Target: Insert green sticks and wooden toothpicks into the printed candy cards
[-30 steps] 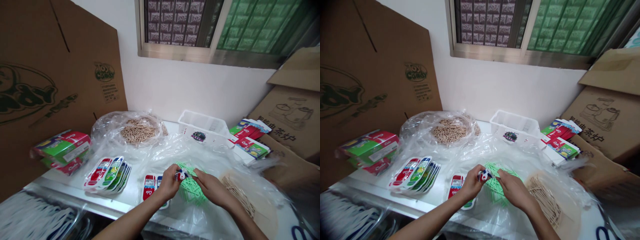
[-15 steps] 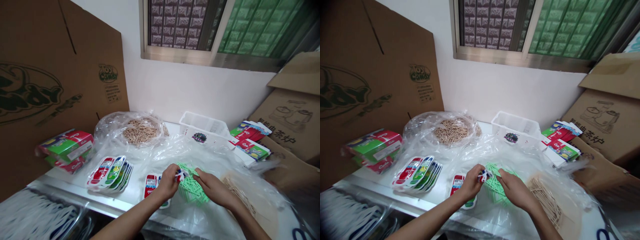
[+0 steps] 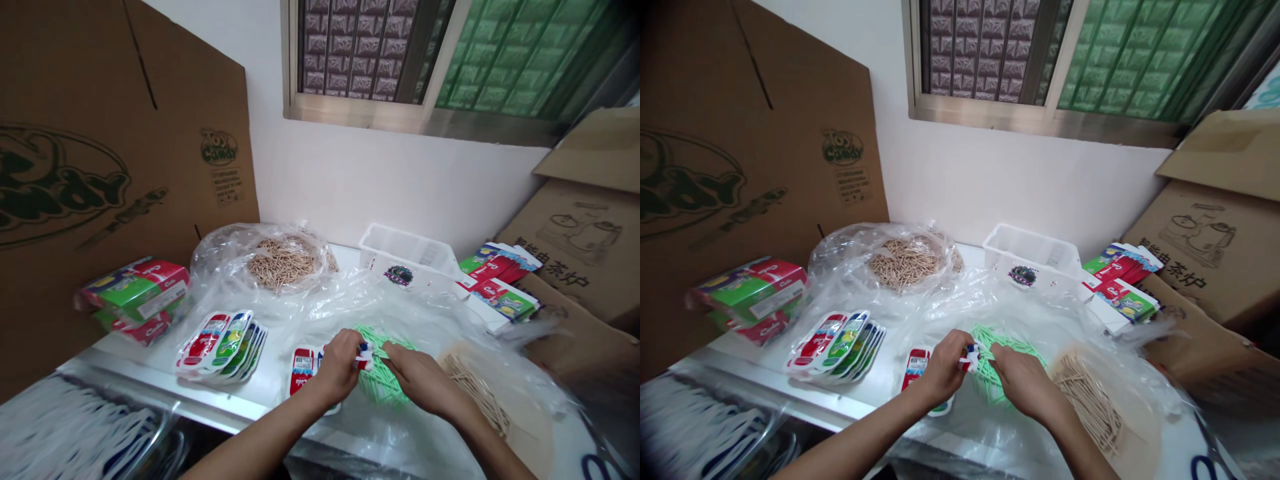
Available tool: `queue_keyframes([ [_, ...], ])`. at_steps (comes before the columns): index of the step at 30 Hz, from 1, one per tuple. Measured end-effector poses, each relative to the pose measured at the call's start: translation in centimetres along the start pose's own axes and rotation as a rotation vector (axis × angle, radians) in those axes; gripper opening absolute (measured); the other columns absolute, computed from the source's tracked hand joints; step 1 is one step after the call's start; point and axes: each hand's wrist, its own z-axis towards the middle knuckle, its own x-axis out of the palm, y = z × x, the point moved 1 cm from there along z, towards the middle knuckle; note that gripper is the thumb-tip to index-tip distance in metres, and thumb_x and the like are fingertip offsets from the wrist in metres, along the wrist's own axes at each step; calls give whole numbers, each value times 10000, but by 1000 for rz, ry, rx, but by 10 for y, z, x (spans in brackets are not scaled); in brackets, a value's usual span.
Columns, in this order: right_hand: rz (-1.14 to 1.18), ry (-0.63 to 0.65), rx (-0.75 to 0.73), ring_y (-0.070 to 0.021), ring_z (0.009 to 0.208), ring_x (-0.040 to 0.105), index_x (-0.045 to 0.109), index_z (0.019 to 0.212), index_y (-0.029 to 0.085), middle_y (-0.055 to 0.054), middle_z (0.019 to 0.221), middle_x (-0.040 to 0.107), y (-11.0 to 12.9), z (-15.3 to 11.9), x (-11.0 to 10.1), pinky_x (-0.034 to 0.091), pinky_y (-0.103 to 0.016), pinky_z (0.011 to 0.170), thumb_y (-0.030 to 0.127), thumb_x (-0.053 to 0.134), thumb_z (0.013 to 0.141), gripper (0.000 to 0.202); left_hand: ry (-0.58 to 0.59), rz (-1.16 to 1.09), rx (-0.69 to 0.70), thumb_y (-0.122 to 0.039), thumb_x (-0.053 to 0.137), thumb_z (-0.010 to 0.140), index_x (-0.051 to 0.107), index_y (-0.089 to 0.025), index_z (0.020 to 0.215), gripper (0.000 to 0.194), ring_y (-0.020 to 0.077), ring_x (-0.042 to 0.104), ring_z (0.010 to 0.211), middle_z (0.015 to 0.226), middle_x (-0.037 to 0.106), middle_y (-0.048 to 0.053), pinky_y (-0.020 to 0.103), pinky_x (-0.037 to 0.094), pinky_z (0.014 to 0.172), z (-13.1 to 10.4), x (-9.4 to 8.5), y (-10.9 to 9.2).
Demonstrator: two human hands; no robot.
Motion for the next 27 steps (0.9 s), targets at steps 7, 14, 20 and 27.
queue_keyframes([
  [7,261,128,-108,-183,793,581,511,864,215,-34,870,645,-7,9,-4,394,-269,695,383,317,923,264,18,-11,25,-27,455,686,467,-185,928,289,196,514,829,878,559,62,292,405,710,-3,-2,1],
  [14,213,124,-75,-195,789,591,511,880,206,-60,882,661,-5,8,-4,386,-276,673,372,326,922,252,33,-8,-7,-54,455,690,464,-192,908,258,195,515,813,864,552,54,288,402,696,-2,-5,0],
  [20,-74,147,-13,-250,789,622,526,916,181,-127,865,674,5,7,-6,346,-285,614,318,345,913,227,76,128,43,10,435,592,469,-194,899,371,210,508,803,861,564,62,303,391,681,-1,-3,-6],
  [27,-55,291,-95,-226,726,638,567,974,174,-110,835,694,-2,20,-12,353,-267,568,334,373,887,266,149,198,90,-1,460,595,484,-185,897,355,224,511,847,914,583,81,331,390,737,-2,-3,-4],
])
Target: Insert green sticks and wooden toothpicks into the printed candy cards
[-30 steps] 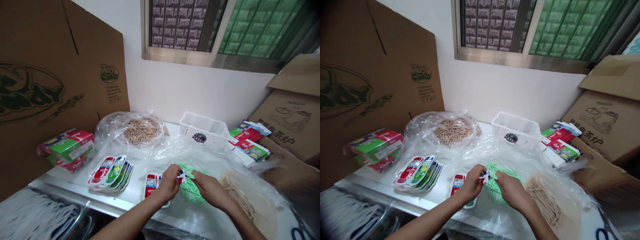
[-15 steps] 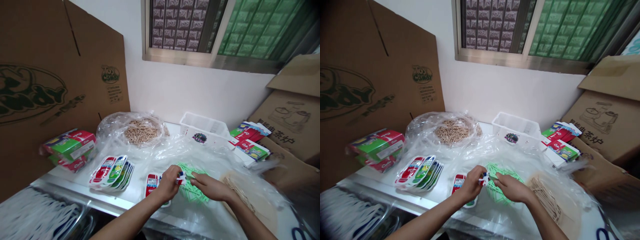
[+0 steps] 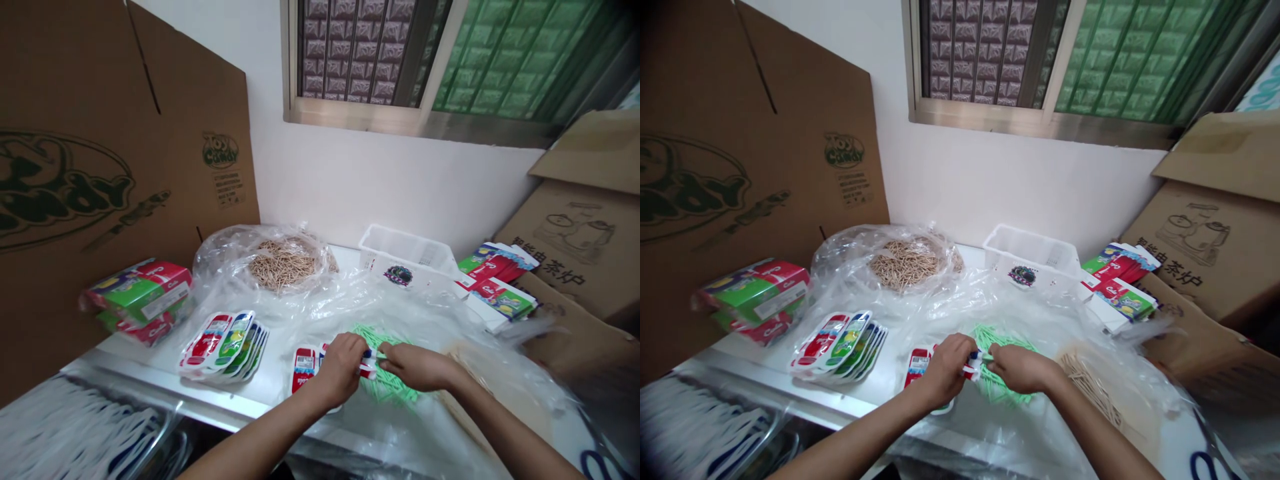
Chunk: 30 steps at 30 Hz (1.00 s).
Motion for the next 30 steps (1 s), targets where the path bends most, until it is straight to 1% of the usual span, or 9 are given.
queue_keyframes([
  [3,6,19,-13,-237,739,645,529,1126,149,-124,851,699,1,5,1,366,-273,569,277,428,840,329,115,78,-17,-8,474,587,488,-189,891,355,240,522,858,925,598,90,346,386,745,0,1,-5],
  [5,-1,14,-5,-256,768,647,460,1235,114,-151,874,695,4,9,1,375,-281,580,191,494,759,484,192,96,-41,-35,497,600,486,-187,907,344,247,540,830,900,611,92,363,383,756,1,4,-11],
  [9,23,-44,-26,-263,902,622,381,1320,142,-147,976,673,7,14,-7,401,-280,652,91,543,634,707,221,-77,-181,-123,488,711,489,-176,879,176,245,565,720,811,625,93,367,400,706,3,8,-17],
  [11,157,-173,-48,-226,912,605,402,1297,188,-92,975,662,4,16,-11,410,-272,697,123,552,653,664,156,-263,-300,-168,449,778,495,-181,846,84,234,567,705,782,621,82,342,410,666,4,8,-14],
  [13,427,-305,-13,-182,782,603,461,1214,183,-35,849,648,-1,18,-8,423,-260,658,222,566,700,526,56,-511,-393,-222,428,825,508,-183,840,91,215,567,746,796,616,68,319,420,678,5,8,-10],
  [16,854,-354,58,-122,539,518,570,918,154,34,603,544,-5,22,10,391,-231,515,377,540,757,276,-59,-868,-484,-316,463,837,528,-171,822,159,182,556,766,779,594,45,296,430,715,4,13,-4],
  [18,991,-387,64,-98,493,459,558,740,161,51,541,483,-2,24,24,354,-217,486,394,528,769,237,-97,-1009,-560,-395,512,815,534,-159,796,239,163,540,708,717,567,27,285,432,684,2,18,-2],
  [25,998,-500,94,-83,504,378,512,656,175,64,548,405,7,26,35,294,-209,483,368,518,769,224,-156,-1119,-673,-500,629,710,525,-151,709,364,113,448,604,635,476,-18,246,384,602,-4,25,-3],
  [30,961,-585,139,-95,505,392,484,670,195,75,542,388,7,28,37,315,-213,500,272,486,742,105,-178,-1270,-716,-503,653,689,542,-146,729,376,119,474,615,669,523,-1,249,397,609,-3,24,-8],
])
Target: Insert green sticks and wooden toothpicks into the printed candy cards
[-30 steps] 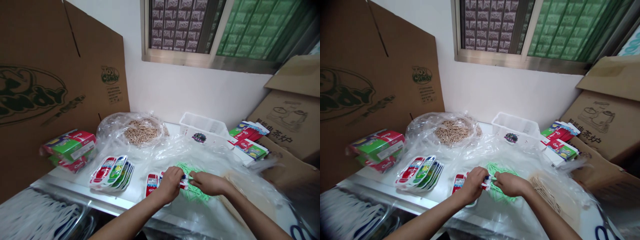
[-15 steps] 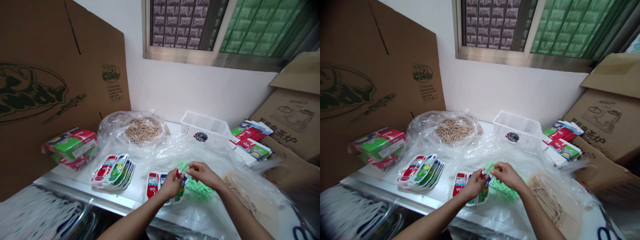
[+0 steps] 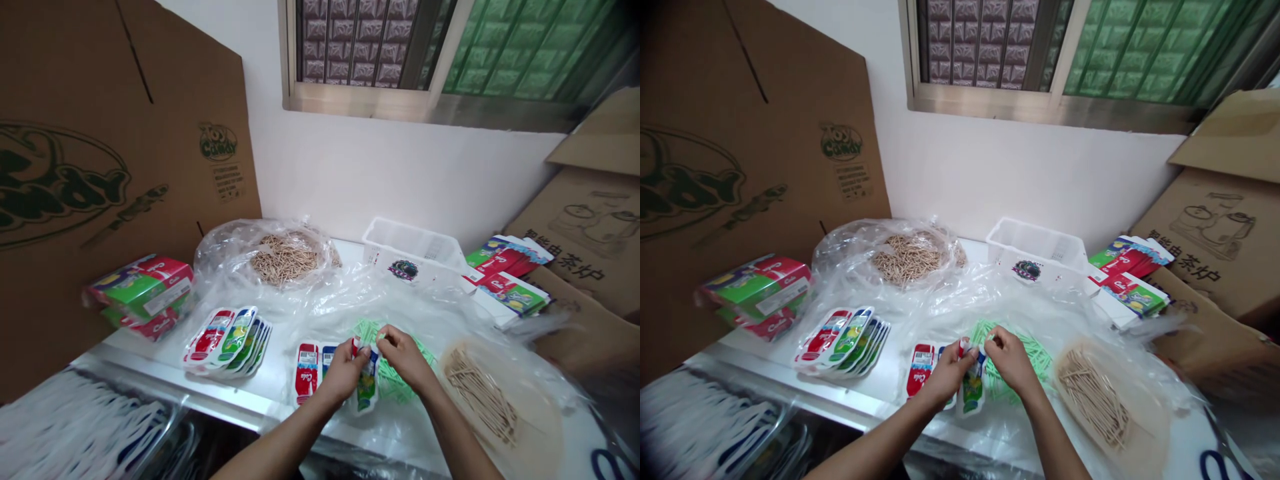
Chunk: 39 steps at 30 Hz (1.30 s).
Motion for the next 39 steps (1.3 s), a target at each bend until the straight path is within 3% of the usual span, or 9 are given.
queue_keyframes([
  [2,40,-48,5,-104,527,426,492,738,199,71,574,419,-1,-3,3,341,-217,519,255,481,737,57,0,-61,-27,-511,662,677,556,-145,750,388,127,496,623,674,544,3,259,409,628,-1,2,1],
  [6,101,-98,5,-117,593,458,539,894,184,48,656,492,-1,-9,6,368,-231,575,327,531,759,197,-6,-91,-38,-512,667,675,573,-141,770,394,127,497,626,648,532,-8,254,405,644,-3,2,3],
  [11,-13,-64,-11,-105,531,394,579,763,174,56,577,434,3,-10,3,314,-232,528,376,541,765,205,-44,-44,-39,-507,692,648,524,-148,693,400,108,443,603,633,481,-23,222,368,596,-4,2,4],
  [18,-110,-130,-32,-127,579,462,486,668,203,50,601,467,4,-8,4,362,-234,563,230,498,717,57,-30,-40,-41,-515,680,657,532,-147,689,398,113,454,598,621,494,-20,226,376,608,-7,4,1],
  [23,8,-151,-64,-144,635,519,531,891,189,11,731,565,8,-15,6,417,-249,608,321,517,759,187,13,-94,-45,-463,695,664,548,-138,690,358,109,456,596,621,513,-17,220,378,602,-9,7,-9],
  [27,-54,-138,-70,-124,553,476,561,772,186,19,669,553,11,-17,7,392,-238,558,349,516,771,169,11,-103,-58,-445,719,644,554,-135,692,354,115,479,616,655,549,-4,220,390,618,-11,7,-8],
  [32,-139,-218,-55,-120,534,468,497,714,209,52,617,502,8,-17,8,369,-231,542,249,499,725,42,22,-154,-67,-438,696,679,586,-124,755,342,128,508,629,674,565,11,242,413,641,-12,6,0],
  [37,-39,-208,-115,-164,750,542,514,885,199,6,771,554,9,-19,9,414,-256,684,313,499,764,167,38,-164,-67,-480,682,682,631,-122,827,390,145,535,654,695,596,27,256,423,671,-13,8,2],
  [39,-52,-195,-117,-162,735,532,525,873,196,6,755,552,11,-20,9,407,-258,688,350,495,786,179,48,-164,-71,-493,686,672,644,-122,839,408,147,539,657,702,607,31,256,422,675,-13,9,1],
])
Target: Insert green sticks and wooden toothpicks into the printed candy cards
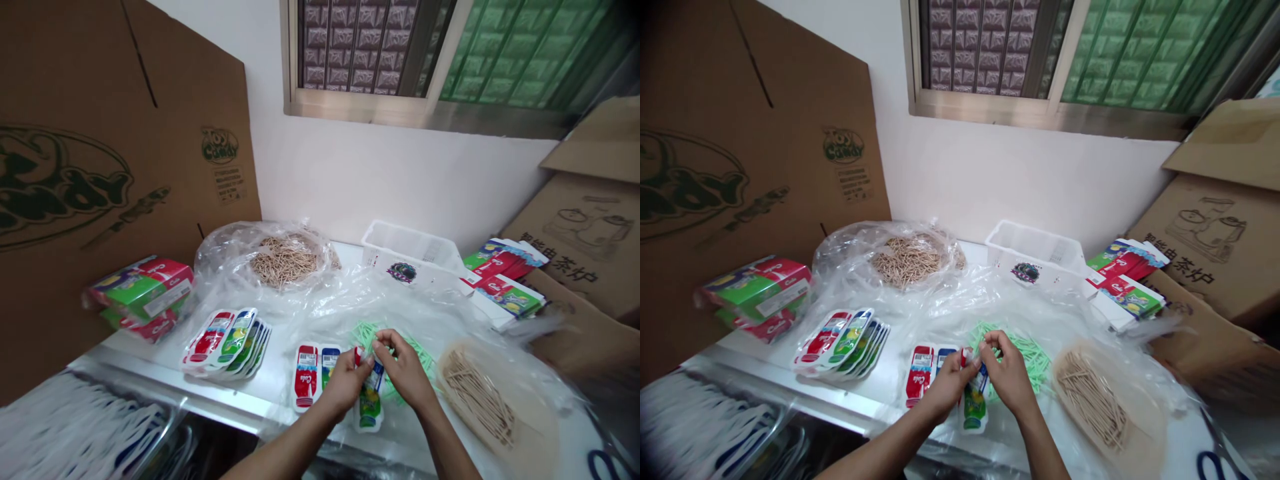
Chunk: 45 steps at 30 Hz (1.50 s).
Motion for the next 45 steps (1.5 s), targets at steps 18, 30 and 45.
queue_keyframes([
  [18,112,133,-41,-157,731,517,576,936,188,7,746,539,7,-5,-11,417,-257,710,383,492,836,234,108,-50,-74,-481,717,647,660,-103,801,412,137,537,614,651,603,25,264,430,682,-8,0,-10],
  [30,-78,204,-95,-131,675,470,494,778,212,36,706,489,19,-13,-18,381,-230,634,289,437,859,126,212,-26,-75,-443,694,689,617,-109,763,351,120,493,618,649,544,5,265,412,697,-12,-5,-21],
  [45,61,131,-167,-195,859,588,664,836,205,-54,865,649,34,-1,-8,461,-300,796,405,518,836,248,200,388,82,-548,531,771,465,-159,658,411,99,304,591,622,340,-37,226,311,597,-14,-10,-40],
])
